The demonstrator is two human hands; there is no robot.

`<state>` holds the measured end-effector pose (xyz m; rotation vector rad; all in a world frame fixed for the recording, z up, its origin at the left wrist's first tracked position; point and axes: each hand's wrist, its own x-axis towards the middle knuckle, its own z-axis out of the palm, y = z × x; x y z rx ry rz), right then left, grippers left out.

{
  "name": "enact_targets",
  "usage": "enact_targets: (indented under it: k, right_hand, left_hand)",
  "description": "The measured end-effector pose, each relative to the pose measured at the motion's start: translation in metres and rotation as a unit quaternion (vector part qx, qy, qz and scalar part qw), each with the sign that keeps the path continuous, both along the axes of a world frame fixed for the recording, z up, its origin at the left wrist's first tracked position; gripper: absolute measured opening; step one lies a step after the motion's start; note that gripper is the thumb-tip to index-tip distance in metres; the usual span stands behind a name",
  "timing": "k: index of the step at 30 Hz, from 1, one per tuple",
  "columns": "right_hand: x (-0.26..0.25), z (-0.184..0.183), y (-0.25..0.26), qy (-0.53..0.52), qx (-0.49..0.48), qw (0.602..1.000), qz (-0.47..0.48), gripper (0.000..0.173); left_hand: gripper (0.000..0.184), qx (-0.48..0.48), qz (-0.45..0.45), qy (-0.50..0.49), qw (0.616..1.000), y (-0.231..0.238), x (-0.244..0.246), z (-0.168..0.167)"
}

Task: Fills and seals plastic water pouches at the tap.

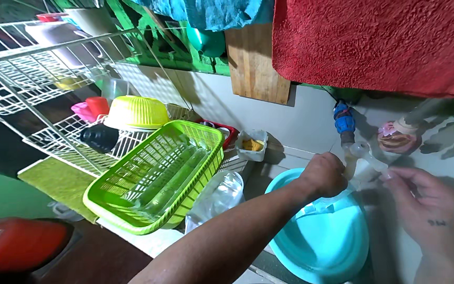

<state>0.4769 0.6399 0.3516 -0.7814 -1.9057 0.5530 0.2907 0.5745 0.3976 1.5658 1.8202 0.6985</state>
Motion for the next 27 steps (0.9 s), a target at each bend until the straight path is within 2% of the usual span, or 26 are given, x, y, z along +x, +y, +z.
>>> enact_targets:
  k: [27]
  right_hand:
    - [0.0,-0.001,0.001,-0.015,0.006,1.0,-0.003,0.024]
  left_hand:
    - [0.014,0.014,-0.007,-0.001,1.0,0.003,0.0,-0.012]
